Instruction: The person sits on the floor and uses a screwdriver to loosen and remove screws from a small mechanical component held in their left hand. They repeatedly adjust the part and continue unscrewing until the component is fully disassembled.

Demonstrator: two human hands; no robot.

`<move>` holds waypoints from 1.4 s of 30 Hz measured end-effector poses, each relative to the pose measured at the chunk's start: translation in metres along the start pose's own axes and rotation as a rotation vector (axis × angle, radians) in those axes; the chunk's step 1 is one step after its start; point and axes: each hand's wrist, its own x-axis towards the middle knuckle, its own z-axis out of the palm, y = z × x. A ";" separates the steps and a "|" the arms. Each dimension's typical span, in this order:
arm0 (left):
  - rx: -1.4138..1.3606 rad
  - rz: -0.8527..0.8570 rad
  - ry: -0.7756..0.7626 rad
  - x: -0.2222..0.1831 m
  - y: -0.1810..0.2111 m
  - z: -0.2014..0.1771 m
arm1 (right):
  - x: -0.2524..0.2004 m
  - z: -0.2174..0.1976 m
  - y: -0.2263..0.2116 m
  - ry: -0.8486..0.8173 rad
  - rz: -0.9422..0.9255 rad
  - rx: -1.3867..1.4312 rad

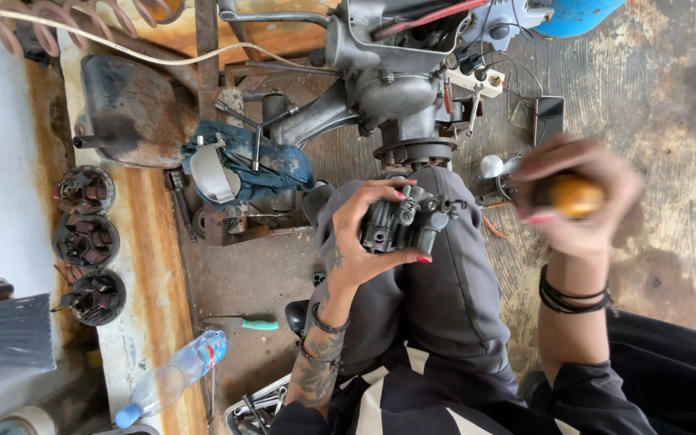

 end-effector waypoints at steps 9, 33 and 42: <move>0.049 -0.033 0.092 -0.007 -0.016 -0.003 | 0.013 -0.001 -0.029 0.340 -0.195 1.007; 0.218 0.086 -0.048 -0.013 -0.021 0.007 | 0.066 0.020 -0.081 0.087 -0.044 0.521; 0.207 0.090 -0.028 -0.015 -0.023 0.008 | 0.076 0.001 -0.063 -0.284 -0.187 0.500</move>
